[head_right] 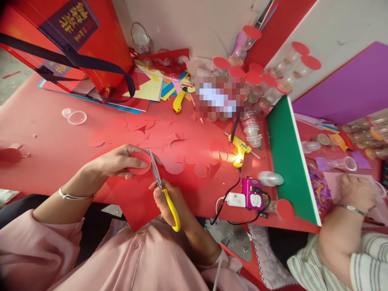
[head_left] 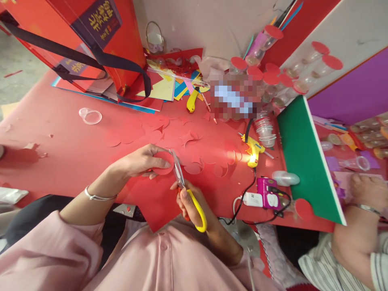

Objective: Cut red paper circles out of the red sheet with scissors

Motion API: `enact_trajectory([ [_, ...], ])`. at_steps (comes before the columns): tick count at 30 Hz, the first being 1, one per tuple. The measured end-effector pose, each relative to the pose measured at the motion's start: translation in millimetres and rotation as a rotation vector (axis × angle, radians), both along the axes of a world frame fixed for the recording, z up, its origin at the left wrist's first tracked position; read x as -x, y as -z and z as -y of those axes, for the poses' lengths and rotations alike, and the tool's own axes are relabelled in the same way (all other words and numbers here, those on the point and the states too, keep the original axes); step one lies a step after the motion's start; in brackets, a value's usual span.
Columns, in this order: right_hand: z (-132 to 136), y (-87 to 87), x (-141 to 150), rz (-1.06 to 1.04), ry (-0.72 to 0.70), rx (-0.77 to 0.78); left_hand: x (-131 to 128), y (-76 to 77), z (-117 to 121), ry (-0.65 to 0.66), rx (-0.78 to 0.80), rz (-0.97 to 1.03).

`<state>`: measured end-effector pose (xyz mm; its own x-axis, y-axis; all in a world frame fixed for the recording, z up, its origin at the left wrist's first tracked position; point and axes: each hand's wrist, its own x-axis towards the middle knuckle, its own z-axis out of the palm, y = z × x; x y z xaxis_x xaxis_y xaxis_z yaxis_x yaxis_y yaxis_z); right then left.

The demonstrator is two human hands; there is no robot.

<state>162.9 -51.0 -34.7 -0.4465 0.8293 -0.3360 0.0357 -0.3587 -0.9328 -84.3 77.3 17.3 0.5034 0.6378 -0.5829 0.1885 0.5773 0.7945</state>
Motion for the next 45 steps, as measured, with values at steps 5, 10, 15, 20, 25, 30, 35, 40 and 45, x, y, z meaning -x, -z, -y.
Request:
enact_trajectory([
  [5, 1, 0.9, 0, 0.007, -0.001, 0.010, 2, 0.1, -4, 0.043, -0.006, -0.005],
  [10, 0, -4.0, 1, 0.037, 0.003, -0.007, 5, -1.3, -8, 0.093, -0.004, -0.027],
  [15, -2, -8.6, 1, 0.068, -0.019, -0.028, 8, -0.2, -11, 0.112, -0.013, 0.001],
  [20, -2, -10.7, 0, 0.079, -0.016, -0.035, 11, 3.4, -14, 0.156, -0.018, 0.024],
  [25, -1, -9.3, 0, 0.062, -0.002, -0.013, 12, 5.7, -16, 0.146, -0.015, 0.037],
  [30, -2, -9.1, 0, 0.076, -0.013, 0.023, 15, 7.6, -19, 0.146, -0.020, 0.056],
  [35, -5, -10.4, -1, 0.079, -0.030, 0.024, 17, 9.2, -23, 0.166, -0.040, 0.032],
  [40, -5, -10.0, 0, 0.085, -0.019, 0.006, 15, 5.9, -26, 0.174, -0.066, 0.028],
  [45, -6, -8.5, -1, 0.109, -0.018, 0.013, 16, 2.8, -28, 0.200, -0.099, 0.010],
])
